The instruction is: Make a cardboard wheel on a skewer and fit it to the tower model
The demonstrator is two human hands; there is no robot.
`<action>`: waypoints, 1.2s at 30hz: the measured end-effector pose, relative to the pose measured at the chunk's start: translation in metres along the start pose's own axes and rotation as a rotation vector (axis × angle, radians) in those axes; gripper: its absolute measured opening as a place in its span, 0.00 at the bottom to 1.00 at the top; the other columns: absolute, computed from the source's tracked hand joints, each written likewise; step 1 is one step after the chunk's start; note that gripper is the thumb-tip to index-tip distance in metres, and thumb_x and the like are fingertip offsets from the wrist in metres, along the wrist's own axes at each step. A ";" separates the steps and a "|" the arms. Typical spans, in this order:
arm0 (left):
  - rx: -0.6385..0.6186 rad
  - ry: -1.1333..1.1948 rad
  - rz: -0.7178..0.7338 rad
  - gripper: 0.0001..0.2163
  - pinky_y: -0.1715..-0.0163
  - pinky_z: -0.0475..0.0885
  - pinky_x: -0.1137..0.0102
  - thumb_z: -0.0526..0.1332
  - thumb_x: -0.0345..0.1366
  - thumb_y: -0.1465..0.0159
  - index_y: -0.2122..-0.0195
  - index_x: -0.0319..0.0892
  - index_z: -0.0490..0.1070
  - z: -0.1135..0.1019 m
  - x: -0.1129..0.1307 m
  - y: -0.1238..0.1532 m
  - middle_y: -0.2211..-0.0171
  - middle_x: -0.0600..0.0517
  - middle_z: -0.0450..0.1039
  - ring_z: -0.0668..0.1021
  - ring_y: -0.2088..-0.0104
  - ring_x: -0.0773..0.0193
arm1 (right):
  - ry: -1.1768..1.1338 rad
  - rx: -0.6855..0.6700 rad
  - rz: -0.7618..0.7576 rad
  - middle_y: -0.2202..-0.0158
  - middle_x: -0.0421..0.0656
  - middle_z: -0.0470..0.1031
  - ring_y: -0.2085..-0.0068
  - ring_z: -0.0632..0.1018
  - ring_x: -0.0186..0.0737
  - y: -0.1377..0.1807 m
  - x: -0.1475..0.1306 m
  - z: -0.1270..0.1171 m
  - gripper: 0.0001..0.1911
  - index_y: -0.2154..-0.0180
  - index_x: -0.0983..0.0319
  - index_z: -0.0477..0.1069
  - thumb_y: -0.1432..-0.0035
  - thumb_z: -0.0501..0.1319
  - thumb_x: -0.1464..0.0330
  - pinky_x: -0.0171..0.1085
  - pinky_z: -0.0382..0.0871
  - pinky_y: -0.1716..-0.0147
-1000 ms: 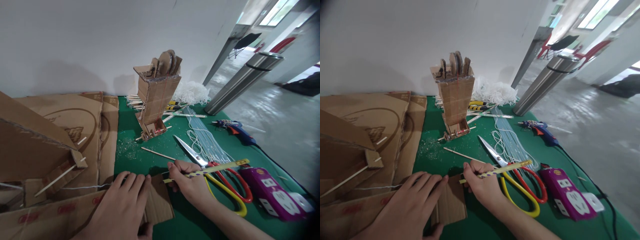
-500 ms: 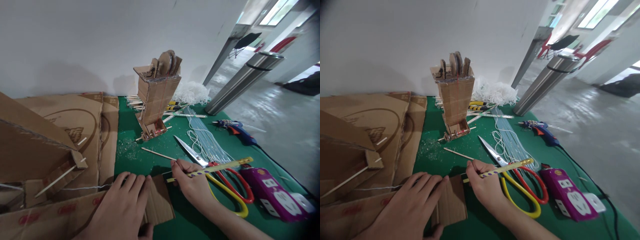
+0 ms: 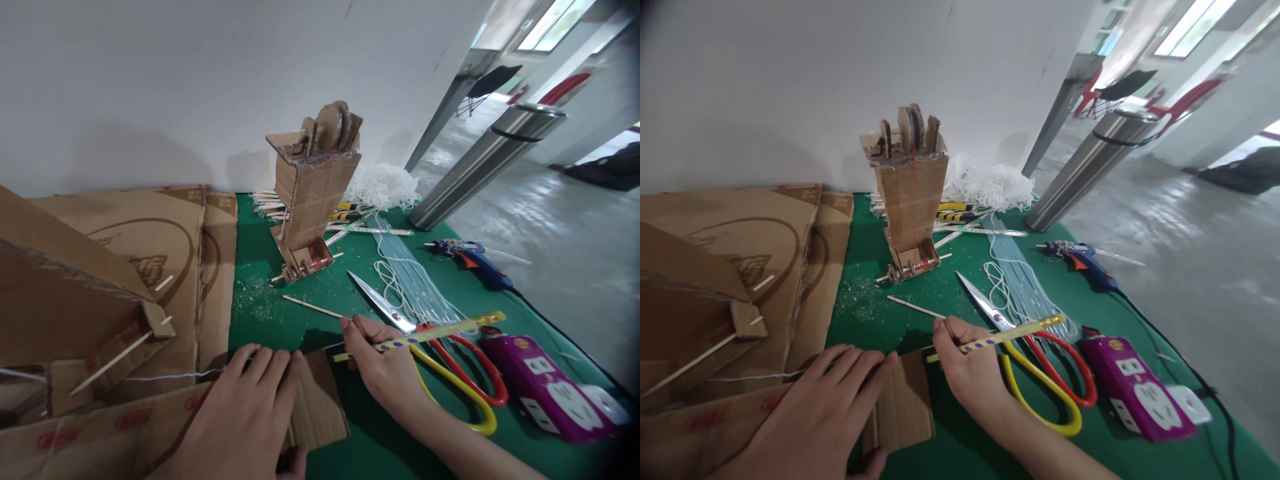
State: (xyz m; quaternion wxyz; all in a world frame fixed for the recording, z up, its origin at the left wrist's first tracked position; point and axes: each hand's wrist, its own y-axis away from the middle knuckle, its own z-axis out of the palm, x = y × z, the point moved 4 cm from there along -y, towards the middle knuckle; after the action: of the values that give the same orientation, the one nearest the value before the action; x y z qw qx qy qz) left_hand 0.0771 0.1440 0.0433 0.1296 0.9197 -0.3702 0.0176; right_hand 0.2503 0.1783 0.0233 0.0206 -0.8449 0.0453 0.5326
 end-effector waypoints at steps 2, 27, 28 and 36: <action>-0.001 0.003 0.004 0.33 0.49 0.64 0.51 0.56 0.50 0.40 0.39 0.31 0.64 0.000 0.000 0.000 0.49 0.36 0.73 0.72 0.53 0.44 | -0.025 0.017 0.022 0.87 0.37 0.60 0.83 0.63 0.33 0.000 0.001 0.000 0.25 0.84 0.57 0.51 0.40 0.54 0.54 0.33 0.55 0.84; 0.003 0.033 -0.003 0.34 0.48 0.64 0.49 0.55 0.50 0.40 0.39 0.30 0.64 0.001 0.001 0.001 0.47 0.34 0.71 0.72 0.52 0.42 | 0.031 -0.118 -0.002 0.85 0.36 0.60 0.82 0.63 0.32 -0.003 0.007 0.013 0.26 0.84 0.58 0.52 0.40 0.57 0.54 0.32 0.54 0.84; 0.003 0.037 -0.003 0.34 0.48 0.64 0.49 0.55 0.50 0.40 0.39 0.30 0.64 0.001 0.000 0.001 0.47 0.34 0.72 0.72 0.52 0.42 | 0.048 -0.115 -0.024 0.85 0.36 0.59 0.82 0.62 0.32 -0.003 0.006 0.013 0.26 0.84 0.58 0.51 0.40 0.56 0.55 0.33 0.53 0.83; -0.009 0.057 -0.014 0.34 0.48 0.64 0.48 0.57 0.48 0.41 0.39 0.30 0.64 0.001 0.001 0.000 0.48 0.34 0.72 0.71 0.52 0.41 | 0.060 -0.101 -0.083 0.85 0.35 0.55 0.81 0.58 0.31 -0.004 0.003 0.010 0.24 0.84 0.58 0.49 0.38 0.52 0.58 0.34 0.50 0.82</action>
State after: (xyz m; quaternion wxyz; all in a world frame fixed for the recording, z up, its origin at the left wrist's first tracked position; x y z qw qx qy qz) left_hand 0.0773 0.1432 0.0427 0.1446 0.9208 -0.3599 0.0413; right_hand 0.2432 0.1832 0.0159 -0.0013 -0.8617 -0.0163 0.5072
